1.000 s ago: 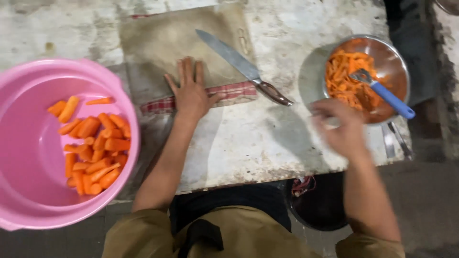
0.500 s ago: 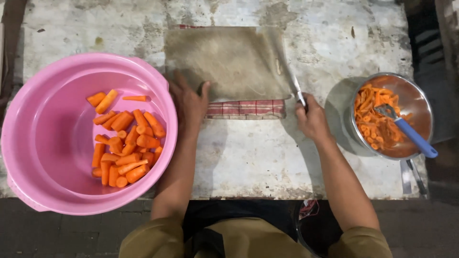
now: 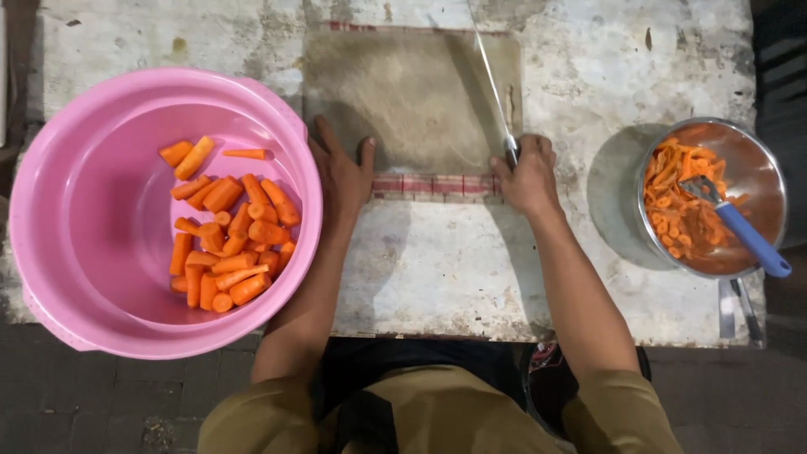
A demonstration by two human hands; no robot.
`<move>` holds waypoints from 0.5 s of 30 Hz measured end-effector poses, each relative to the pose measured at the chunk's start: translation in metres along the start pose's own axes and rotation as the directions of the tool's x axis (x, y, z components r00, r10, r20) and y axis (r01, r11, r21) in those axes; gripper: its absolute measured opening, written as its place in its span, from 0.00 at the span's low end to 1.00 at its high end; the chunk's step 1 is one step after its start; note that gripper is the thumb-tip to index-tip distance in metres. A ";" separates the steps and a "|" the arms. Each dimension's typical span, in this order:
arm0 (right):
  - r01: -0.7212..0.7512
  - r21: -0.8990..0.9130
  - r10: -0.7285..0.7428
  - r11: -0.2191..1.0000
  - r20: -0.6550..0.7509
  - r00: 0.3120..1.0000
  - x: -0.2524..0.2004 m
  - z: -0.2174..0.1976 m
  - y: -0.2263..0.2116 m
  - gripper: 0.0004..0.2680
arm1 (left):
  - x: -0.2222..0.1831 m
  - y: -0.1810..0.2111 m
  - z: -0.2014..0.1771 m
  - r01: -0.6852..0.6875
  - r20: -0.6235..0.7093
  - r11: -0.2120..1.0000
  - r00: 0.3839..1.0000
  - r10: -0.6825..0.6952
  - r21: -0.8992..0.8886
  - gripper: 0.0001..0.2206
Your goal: Peeling carrots with a peeler and then chopping them into pieces with a knife on a cutting board before transferring them to a bowl.
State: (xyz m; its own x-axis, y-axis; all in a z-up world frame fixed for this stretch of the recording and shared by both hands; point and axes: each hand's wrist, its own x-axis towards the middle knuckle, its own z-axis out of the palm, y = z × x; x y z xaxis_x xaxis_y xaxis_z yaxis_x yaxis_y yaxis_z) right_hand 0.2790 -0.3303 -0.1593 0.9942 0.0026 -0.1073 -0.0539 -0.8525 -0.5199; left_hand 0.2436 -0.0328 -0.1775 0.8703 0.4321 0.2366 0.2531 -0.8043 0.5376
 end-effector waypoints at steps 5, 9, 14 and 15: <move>-0.065 -0.017 0.065 0.998 0.043 0.997 -0.040 -0.019 -0.005 0.17 | -0.037 0.017 -0.026 -0.044 0.057 0.994 0.998 0.038 0.103 0.38; -0.111 -0.038 0.114 0.993 0.095 0.989 -0.088 -0.033 -0.002 0.19 | -0.078 0.023 -0.060 -0.102 0.186 0.970 0.981 0.061 0.219 0.38; -0.120 -0.095 0.135 0.988 0.167 0.977 -0.155 -0.041 0.016 0.24 | -0.140 0.006 -0.093 -0.022 0.364 0.971 0.929 -0.067 0.237 0.43; -0.140 -0.130 0.160 0.982 0.163 0.974 -0.168 -0.040 0.023 0.25 | -0.150 0.005 -0.105 -0.024 0.458 0.981 0.887 -0.067 0.190 0.43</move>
State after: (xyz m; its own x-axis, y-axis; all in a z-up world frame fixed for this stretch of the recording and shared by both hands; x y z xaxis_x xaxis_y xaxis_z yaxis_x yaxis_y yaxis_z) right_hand 0.1146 -0.3714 -0.1198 0.9443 -0.0488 -0.3255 -0.1797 -0.9050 -0.3856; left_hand 0.0698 -0.0586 -0.1251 0.9480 0.2501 -0.1967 0.3078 -0.8774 0.3681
